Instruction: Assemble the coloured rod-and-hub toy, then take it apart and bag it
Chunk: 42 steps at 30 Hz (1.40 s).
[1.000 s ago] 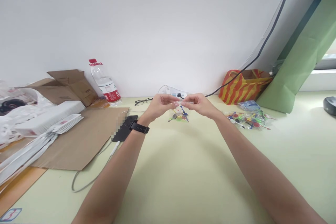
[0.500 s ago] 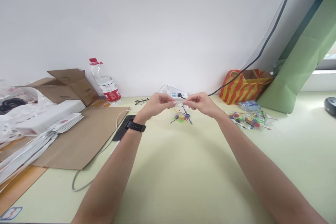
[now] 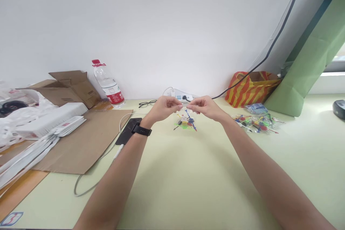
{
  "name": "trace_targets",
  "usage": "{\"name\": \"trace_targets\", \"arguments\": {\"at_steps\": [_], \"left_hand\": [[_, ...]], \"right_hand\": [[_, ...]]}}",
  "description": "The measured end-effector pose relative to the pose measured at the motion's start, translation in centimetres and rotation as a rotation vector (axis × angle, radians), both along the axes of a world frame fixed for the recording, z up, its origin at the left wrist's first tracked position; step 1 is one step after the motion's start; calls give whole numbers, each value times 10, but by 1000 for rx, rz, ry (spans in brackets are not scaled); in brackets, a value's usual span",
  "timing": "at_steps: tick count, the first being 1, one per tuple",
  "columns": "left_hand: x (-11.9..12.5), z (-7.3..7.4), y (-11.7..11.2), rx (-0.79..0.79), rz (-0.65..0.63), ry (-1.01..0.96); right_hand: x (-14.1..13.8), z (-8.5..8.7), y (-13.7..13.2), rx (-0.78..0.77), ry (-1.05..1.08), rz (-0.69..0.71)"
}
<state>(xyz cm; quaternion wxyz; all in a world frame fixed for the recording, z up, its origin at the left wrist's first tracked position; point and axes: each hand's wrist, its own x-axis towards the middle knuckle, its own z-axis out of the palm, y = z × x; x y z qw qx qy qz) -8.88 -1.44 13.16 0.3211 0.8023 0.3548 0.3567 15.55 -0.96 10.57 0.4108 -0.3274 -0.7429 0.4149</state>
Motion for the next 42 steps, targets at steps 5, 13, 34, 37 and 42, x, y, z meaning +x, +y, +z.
{"name": "trace_targets", "arguments": {"at_steps": [5,13,34,37,42], "left_hand": [[2,-6,3,15,1,-49],[8,-3,3,4,20,-268],[7,2,-2,-118,-52,-464],[6,7,-7,-64,-73,-353],[5,11,-11,16,-63,-210]], "right_hand": [[1,-5,5,-51,151,18],[-8,2,0,-125,347,3],[-7,13,-7,-45,473,-13],[-6,19,-13,50,315,-51],[-7,25,-18,241,-5,-67]]}}
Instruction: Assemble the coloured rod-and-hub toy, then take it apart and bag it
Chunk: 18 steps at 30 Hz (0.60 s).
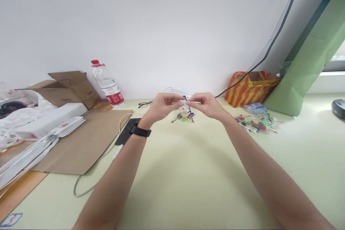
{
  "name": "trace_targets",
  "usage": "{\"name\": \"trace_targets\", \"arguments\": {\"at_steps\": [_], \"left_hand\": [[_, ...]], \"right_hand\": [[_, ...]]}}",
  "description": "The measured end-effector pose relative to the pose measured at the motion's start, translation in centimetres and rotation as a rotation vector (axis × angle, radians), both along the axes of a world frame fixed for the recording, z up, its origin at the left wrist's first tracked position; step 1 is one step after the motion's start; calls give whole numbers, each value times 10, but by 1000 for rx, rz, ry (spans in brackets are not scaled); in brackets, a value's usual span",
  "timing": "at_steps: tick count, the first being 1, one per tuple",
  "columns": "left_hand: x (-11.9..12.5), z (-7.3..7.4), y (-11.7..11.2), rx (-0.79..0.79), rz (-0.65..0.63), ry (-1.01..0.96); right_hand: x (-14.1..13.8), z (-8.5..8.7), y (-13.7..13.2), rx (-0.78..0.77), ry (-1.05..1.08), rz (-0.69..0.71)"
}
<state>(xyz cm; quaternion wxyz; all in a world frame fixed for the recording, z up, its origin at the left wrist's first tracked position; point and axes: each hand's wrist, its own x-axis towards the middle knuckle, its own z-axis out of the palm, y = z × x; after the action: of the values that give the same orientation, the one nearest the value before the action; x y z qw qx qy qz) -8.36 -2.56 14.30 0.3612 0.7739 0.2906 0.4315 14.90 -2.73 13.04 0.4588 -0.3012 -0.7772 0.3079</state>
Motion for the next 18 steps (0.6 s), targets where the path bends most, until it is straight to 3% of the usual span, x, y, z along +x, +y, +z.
{"name": "trace_targets", "arguments": {"at_steps": [8,18], "left_hand": [[-6,-1,4,154,87,306],[-16,-12,14,73,121,318]], "right_hand": [[-1,-13,8,-22,-97,-68],[7,-25,19,-161,-123,17]]}}
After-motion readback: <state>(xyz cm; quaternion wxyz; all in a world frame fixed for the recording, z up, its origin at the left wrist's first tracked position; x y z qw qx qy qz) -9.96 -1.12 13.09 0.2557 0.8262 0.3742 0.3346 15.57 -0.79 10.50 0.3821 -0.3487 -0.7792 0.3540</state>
